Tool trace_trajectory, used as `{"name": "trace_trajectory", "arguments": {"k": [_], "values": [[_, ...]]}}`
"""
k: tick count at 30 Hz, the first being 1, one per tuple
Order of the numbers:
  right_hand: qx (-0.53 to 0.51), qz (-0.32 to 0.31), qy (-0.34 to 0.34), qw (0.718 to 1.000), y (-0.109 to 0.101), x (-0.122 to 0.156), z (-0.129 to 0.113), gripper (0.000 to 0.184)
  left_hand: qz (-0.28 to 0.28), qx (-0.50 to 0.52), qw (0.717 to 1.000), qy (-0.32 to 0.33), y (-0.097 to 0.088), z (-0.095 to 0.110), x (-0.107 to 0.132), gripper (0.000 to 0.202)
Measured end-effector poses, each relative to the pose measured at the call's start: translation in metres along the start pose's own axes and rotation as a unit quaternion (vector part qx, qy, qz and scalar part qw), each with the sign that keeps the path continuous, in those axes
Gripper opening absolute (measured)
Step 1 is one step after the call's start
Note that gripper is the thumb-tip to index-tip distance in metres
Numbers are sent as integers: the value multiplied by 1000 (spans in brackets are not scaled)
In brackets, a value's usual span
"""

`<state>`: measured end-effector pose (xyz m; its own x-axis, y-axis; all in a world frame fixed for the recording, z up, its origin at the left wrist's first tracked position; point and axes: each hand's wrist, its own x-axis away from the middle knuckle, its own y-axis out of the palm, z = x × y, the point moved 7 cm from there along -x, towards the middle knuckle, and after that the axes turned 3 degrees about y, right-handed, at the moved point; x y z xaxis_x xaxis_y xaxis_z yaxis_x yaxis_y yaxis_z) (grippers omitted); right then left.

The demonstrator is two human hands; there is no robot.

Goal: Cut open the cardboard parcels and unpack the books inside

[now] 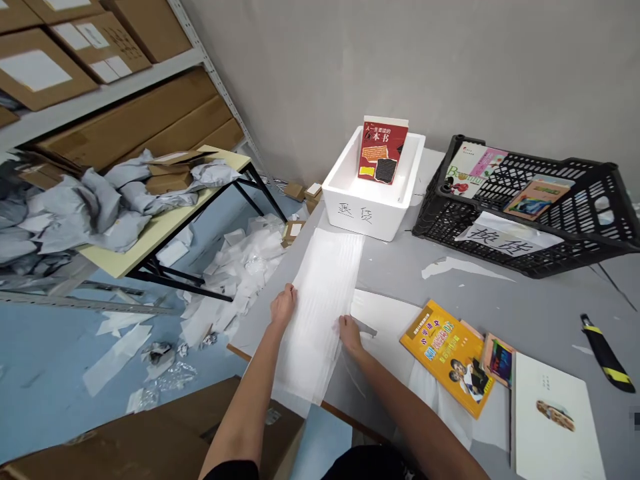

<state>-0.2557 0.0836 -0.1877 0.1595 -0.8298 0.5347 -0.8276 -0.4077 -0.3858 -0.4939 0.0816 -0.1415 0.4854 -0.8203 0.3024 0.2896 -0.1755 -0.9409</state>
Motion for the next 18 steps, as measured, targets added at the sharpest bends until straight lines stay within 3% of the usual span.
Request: {"name": "trace_trajectory", "arguments": {"k": [3,6,9,11,12,14,16,18], "values": [[31,17,11,999,-3,3,-1,22,13,-18,1000,1,-2,4,0,30],[42,35,-6,998,-22,12,-4,10,38,-37,999,6,-11,12,1,35],[46,73,-48,995,-72,30,-1,15,137,-33,989,33,-27,39,14,45],[52,114,-71,990,-122,45,11,24,185,18,979,79,-27,76,36,44],[62,138,-78,985,-150,53,21,27,174,61,977,107,-19,100,51,40],[109,188,-82,972,-205,65,44,31,86,182,970,138,10,151,86,32],[250,222,-63,940,-248,72,70,40,-40,310,945,100,53,198,124,24],[338,215,-34,915,-274,71,94,49,-93,332,936,75,87,236,159,21]]}}
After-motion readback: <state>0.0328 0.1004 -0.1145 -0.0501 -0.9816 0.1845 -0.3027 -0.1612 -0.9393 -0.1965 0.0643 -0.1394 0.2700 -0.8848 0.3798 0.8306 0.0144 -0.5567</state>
